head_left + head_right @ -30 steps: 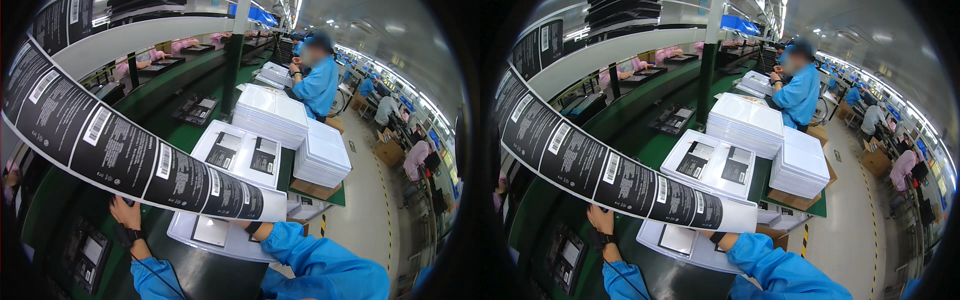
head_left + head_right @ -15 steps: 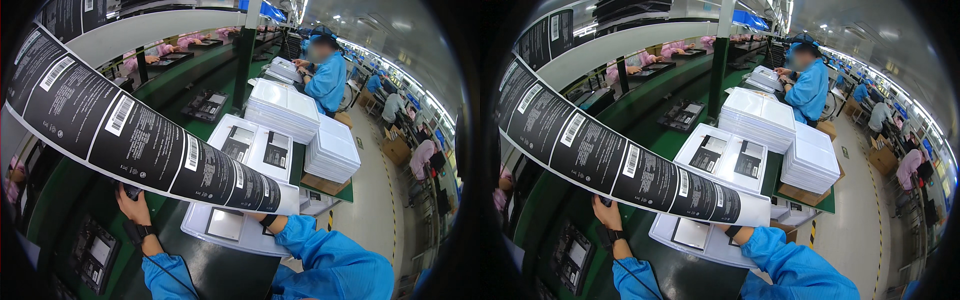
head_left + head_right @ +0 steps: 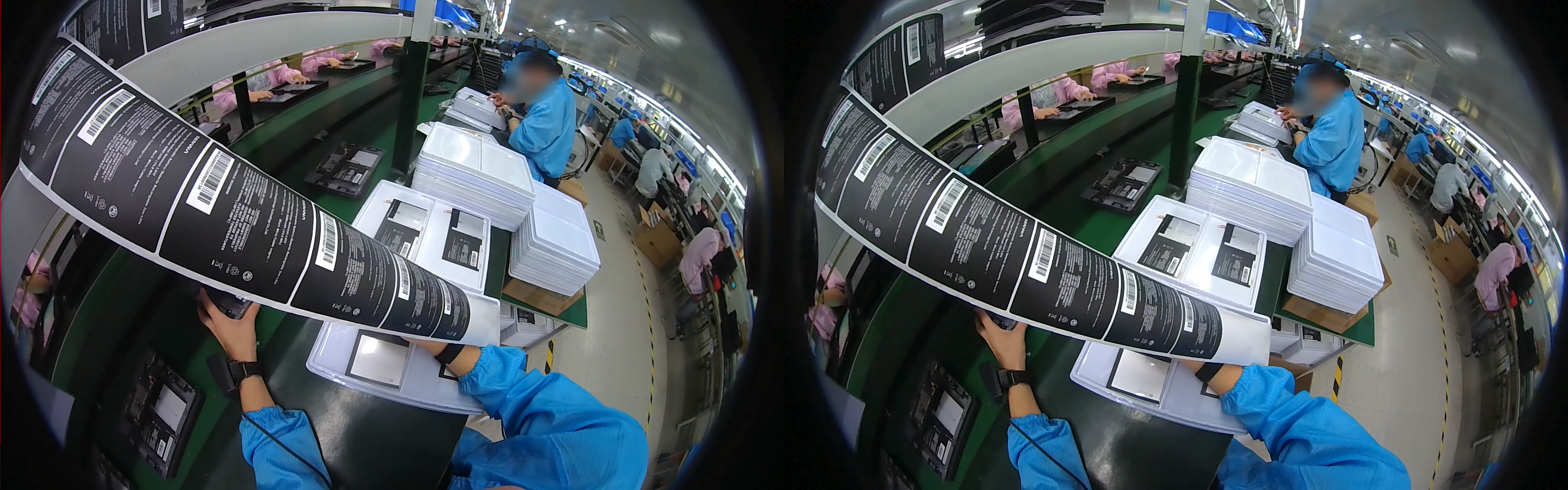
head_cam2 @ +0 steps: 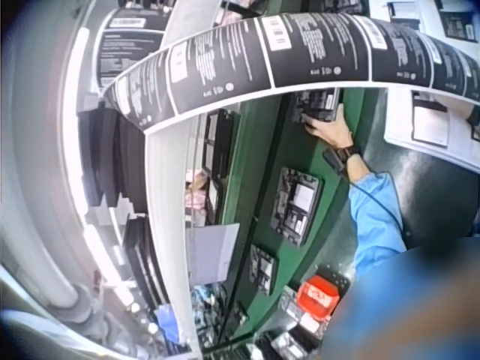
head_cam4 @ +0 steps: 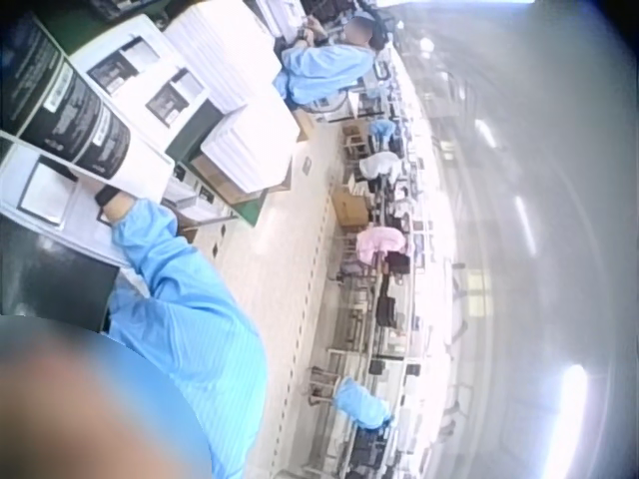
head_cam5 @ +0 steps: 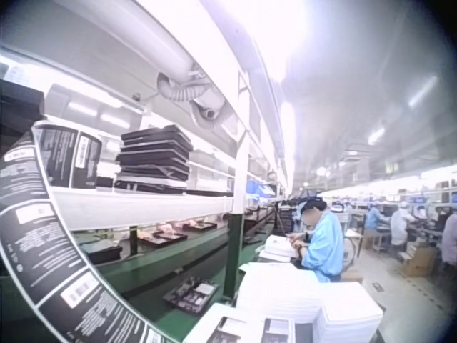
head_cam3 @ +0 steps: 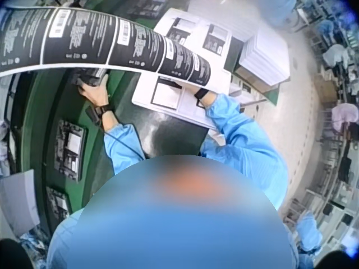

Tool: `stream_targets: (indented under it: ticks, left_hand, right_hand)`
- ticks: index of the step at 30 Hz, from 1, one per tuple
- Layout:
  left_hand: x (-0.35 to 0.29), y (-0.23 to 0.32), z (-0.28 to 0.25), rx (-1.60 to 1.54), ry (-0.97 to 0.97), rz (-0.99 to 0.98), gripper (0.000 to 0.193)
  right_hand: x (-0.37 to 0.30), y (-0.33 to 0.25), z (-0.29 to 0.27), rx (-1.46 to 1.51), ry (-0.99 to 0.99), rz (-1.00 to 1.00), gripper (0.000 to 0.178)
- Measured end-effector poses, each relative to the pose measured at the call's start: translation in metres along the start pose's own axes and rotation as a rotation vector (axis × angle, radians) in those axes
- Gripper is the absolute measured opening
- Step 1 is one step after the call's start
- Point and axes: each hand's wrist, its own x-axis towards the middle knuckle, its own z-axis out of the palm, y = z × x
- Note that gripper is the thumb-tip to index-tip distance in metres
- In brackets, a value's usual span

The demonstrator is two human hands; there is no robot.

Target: The recorder uses a spudger and tweezers to connect internal ribbon cables and components inside a tablet or laptop chassis on an assembly line.

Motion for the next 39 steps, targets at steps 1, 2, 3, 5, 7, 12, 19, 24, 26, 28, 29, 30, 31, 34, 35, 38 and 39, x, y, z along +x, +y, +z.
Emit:
stream_targets:
  ticks: [1, 2, 3, 5, 7, 12, 19, 24, 26, 28, 29, 30, 31, 34, 35, 38, 39]
  left_hand:
    - [-0.001, 0.001, 0.0, -0.014, -0.01, -0.014, 0.113]
    - [-0.001, 0.001, -0.001, -0.013, -0.009, -0.015, 0.113]
    - [-0.002, 0.002, -0.001, -0.005, -0.009, -0.015, 0.113]
    - [-0.002, 0.0, -0.001, 0.007, -0.008, -0.019, 0.113]
    - [0.0, -0.006, -0.001, 0.036, 0.01, -0.001, 0.112]
    - [0.002, 0.006, -0.01, 0.153, -0.008, -0.048, 0.094]
    - [0.003, 0.003, -0.005, 0.112, 0.025, -0.065, 0.091]
    - [0.003, -0.005, -0.007, 0.083, 0.067, -0.037, 0.091]
    - [0.009, -0.011, -0.004, 0.045, 0.135, 0.045, 0.089]
    - [0.011, 0.001, -0.004, -0.009, 0.194, 0.128, 0.087]
    - [0.01, 0.015, -0.007, -0.36, 0.109, -0.125, 0.082]
    - [0.01, 0.021, -0.016, -0.695, 0.031, -0.379, 0.078]
    - [0.011, 0.019, -0.022, -0.683, 0.041, -0.374, 0.078]
    - [0.011, 0.015, -0.018, -0.973, -0.104, -0.551, 0.057]
    - [0.011, 0.009, -0.016, -0.975, -0.105, -0.546, 0.057]
    - [0.013, -0.009, -0.024, -1.118, 0.013, -0.633, 0.03]
    - [0.013, -0.02, -0.026, -1.175, 0.023, -0.655, 0.026]
  right_hand:
    - [-0.003, 0.001, -0.002, 0.002, -0.002, -0.001, 0.031]
    - [0.0, 0.001, 0.0, 0.004, -0.005, -0.001, 0.031]
    - [-0.002, 0.0, 0.0, 0.005, -0.008, -0.001, 0.031]
    - [0.0, 0.0, 0.001, 0.011, -0.016, -0.001, 0.031]
    - [-0.001, -0.001, 0.001, 0.021, -0.027, -0.002, 0.031]
    - [-0.002, -0.002, 0.003, 0.03, -0.06, 0.004, 0.031]
    - [0.056, -0.007, 0.036, 0.033, -0.07, 0.013, 0.031]
    - [0.003, -0.005, 0.006, 0.052, -0.057, 0.004, 0.031]
    - [0.013, -0.003, 0.008, 0.059, -0.048, 0.006, 0.031]
    - [0.035, -0.004, 0.013, 0.051, -0.038, 0.014, 0.031]
    - [0.05, -0.004, 0.021, 0.049, -0.035, 0.019, 0.031]
    - [0.064, -0.007, 0.032, 0.065, -0.033, 0.014, 0.031]
    - [0.071, -0.01, 0.038, 0.079, -0.03, 0.01, 0.031]
    - [0.052, -0.006, 0.024, 0.064, -0.017, 0.016, 0.031]
    - [0.042, -0.006, 0.018, 0.062, -0.013, 0.016, 0.031]
    - [0.011, -0.005, 0.008, 0.063, 0.007, 0.009, 0.032]
    - [0.003, -0.005, 0.004, 0.06, 0.016, 0.009, 0.032]
